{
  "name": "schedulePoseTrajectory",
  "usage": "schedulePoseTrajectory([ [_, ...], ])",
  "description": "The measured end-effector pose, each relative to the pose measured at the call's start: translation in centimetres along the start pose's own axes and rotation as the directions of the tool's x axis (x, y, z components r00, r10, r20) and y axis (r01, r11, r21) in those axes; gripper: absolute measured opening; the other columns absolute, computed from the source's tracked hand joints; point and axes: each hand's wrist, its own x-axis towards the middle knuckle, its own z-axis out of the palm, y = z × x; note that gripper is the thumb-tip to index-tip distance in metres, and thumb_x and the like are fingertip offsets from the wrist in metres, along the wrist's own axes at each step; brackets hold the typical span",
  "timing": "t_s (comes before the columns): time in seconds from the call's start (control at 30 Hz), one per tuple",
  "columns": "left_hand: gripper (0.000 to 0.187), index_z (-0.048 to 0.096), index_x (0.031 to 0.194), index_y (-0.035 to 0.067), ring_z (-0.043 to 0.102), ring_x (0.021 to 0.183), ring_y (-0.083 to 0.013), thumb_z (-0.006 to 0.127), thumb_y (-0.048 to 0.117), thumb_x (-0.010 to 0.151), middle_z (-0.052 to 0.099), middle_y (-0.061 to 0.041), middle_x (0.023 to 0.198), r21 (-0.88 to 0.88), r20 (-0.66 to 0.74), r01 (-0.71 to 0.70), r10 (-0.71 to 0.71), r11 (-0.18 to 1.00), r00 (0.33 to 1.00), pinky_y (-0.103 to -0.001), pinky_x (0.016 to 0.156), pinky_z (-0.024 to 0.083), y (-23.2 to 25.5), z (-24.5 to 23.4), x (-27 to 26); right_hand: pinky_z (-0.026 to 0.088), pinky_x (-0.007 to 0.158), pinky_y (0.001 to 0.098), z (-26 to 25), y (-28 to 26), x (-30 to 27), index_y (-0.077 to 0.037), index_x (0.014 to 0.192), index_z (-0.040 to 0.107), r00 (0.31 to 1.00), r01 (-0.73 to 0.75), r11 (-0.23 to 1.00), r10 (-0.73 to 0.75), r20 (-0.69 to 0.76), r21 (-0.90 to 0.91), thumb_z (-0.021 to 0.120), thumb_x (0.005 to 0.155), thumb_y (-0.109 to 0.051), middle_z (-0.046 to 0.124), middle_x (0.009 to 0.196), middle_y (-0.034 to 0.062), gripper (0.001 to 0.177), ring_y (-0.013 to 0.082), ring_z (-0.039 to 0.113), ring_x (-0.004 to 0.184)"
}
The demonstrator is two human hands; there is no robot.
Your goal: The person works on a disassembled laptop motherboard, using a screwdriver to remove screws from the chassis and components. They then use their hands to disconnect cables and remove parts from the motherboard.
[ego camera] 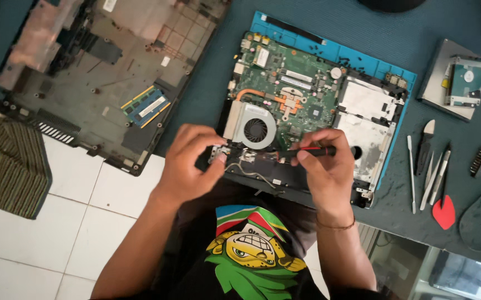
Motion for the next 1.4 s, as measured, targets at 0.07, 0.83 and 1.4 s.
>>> schedulePoseTrajectory([
  [0.07,0.017,0.068,0.093,0.008,0.058,0.08,-0.0327,0.069,0.017,0.078,0.061,-0.011,0.089,0.03,0.022,-0.035,0.034,0.999,0.999,-0.041,0.073,0.049,1.0,1.0,0.1,0.055,0.057,0.029,-0.5,-0.2,-0.4,0.004,0.101,0.045,0.999,-0.006,0.999,0.007,-0.036,0.037,0.061,0.083,0.005,0.053,0.085,0.0165,0.024,0.0275,0.065,0.081],
  [0.83,0.011,0.061,0.092,0.006,0.056,0.076,-0.0323,0.054,0.014,0.093,0.055,-0.009,0.082,-0.117,0.322,-0.13,0.161,0.985,0.933,-0.04,0.069,0.048,6.2,8.4,6.1,0.055,0.041,0.0267,-8.9,-2.4,-2.1,0.006,0.077,0.06,0.996,-0.068,0.996,0.065,-0.052,-0.053,0.075,0.069,0.01,0.065,0.073,0.0228,0.017,0.02,0.066,0.047],
  [1.4,0.016,0.059,0.087,0.008,0.054,0.079,-0.0204,0.049,0.015,0.097,0.055,-0.004,0.085,0.16,0.727,-0.307,0.098,0.938,0.68,-0.037,0.075,0.046,4.3,11.1,14.4,0.04,0.049,0.0282,-10.2,-6.2,3.6,-0.01,0.114,0.072,0.958,-0.199,0.813,0.278,0.066,-0.547,0.066,0.083,-0.019,0.065,0.093,0.0018,0.033,0.0106,0.048,0.052],
])
